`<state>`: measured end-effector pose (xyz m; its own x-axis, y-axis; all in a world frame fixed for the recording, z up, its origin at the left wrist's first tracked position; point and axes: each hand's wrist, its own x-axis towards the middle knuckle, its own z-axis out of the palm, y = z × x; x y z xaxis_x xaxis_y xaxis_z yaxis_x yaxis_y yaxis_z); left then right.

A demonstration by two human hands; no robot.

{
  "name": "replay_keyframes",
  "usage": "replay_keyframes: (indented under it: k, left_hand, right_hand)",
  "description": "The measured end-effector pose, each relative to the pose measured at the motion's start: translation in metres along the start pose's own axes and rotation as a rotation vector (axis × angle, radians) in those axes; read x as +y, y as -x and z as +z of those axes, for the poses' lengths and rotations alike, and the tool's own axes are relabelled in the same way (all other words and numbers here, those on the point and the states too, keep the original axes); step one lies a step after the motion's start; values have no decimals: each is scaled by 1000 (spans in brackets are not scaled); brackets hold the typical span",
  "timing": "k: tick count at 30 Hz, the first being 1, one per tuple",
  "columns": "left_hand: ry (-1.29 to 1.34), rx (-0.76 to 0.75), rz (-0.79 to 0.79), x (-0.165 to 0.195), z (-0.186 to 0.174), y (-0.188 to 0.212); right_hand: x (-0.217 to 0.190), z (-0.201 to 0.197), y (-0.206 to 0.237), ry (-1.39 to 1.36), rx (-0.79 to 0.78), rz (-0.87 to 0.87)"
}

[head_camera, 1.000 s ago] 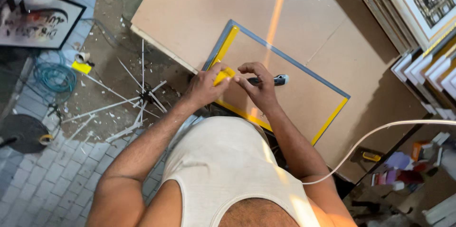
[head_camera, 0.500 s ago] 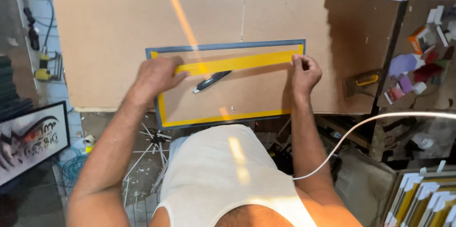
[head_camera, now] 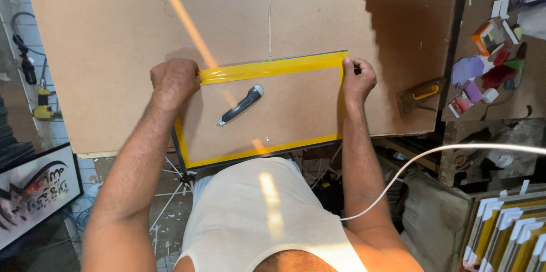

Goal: The person applies yellow tape to the edges of a rectangular board, then uses a utility knife to trim excess tape along the taped lines. They repeat this process on multiple boards, stacking the finished pieces aside.

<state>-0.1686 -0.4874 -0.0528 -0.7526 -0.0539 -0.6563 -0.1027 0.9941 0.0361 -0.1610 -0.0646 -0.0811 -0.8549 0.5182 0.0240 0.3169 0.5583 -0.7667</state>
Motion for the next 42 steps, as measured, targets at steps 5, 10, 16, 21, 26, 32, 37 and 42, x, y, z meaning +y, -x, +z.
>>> replay_keyframes:
  k: [5, 10, 16, 21, 26, 32, 37, 42]
  left_hand:
    - [33, 43, -7, 3, -3, 9]
    - [-8, 13, -39, 4, -1, 6]
    - [3, 21, -14, 1, 2, 3]
    - [1, 22, -7, -4, 2, 1]
    - [-3, 38, 73, -9, 1, 7]
    - [390, -11, 486, -90, -36, 16]
    - [242, -225, 247, -170, -49, 24]
    - [273, -215, 319, -181, -24, 12]
  right_hand:
    - [1, 7, 3, 30, 27, -21]
    - [-5, 9, 5, 37, 30, -15]
    - [-22, 4, 20, 396, -9, 56]
    - [-34, 25, 74, 645, -405, -558]
    - [-43, 34, 84, 672, -351, -368]
    - [-59, 47, 96, 674, -297, -338]
    - [-67, 57, 108, 679, -305, -311]
    - [-68, 64, 115, 697, -290, -325]
